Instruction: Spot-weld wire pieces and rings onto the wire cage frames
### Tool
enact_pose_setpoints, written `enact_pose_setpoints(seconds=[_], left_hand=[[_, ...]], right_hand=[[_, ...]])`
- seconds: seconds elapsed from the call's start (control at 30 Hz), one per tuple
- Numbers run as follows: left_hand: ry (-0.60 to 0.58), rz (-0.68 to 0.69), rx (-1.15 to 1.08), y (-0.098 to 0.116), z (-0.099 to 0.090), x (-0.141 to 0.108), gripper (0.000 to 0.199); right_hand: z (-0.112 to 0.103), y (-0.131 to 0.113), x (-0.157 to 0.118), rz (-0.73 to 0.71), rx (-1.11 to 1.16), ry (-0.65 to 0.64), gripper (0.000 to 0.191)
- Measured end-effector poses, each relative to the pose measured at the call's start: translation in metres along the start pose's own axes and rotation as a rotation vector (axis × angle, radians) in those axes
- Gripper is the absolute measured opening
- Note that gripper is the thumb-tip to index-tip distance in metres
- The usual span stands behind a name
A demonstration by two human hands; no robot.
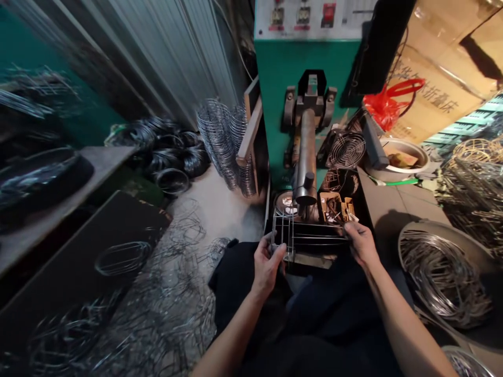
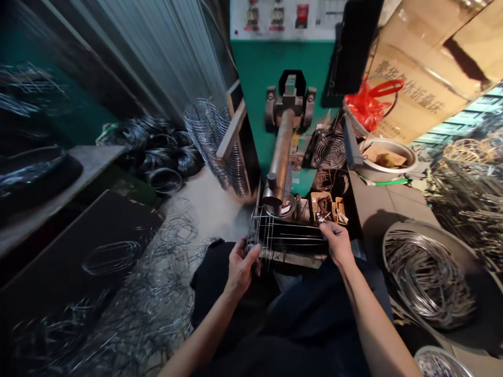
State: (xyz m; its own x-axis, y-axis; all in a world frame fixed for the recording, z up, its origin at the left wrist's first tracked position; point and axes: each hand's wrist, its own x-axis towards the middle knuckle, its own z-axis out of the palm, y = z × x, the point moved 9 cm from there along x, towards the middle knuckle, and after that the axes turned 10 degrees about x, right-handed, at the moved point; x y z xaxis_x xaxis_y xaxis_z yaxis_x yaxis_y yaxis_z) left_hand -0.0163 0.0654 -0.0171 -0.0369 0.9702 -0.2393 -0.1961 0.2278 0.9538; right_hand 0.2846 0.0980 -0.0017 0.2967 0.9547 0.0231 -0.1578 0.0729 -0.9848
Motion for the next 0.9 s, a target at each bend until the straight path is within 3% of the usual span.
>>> enact_pose_setpoints(seconds=[0.23,0.57,0.9], left_hand=[[-0.026,-0.015,-0.003,-0.009,0.008,0.005,0.066],[0.013,0.005,-0.047,-0.007,0.011,0.002,0.067],[0.013,0.028,-0.039,-0.002,0.011,0.011,0.07]], right_hand=[[-0.006,0.006,0.004,0.014,0.058,-0.025,0.059],[-0.012,0.031,0.01,0.036,0.142,0.053,0.061],[-0.011,0.043,0.02,0.057,0.188,0.04,0.059]])
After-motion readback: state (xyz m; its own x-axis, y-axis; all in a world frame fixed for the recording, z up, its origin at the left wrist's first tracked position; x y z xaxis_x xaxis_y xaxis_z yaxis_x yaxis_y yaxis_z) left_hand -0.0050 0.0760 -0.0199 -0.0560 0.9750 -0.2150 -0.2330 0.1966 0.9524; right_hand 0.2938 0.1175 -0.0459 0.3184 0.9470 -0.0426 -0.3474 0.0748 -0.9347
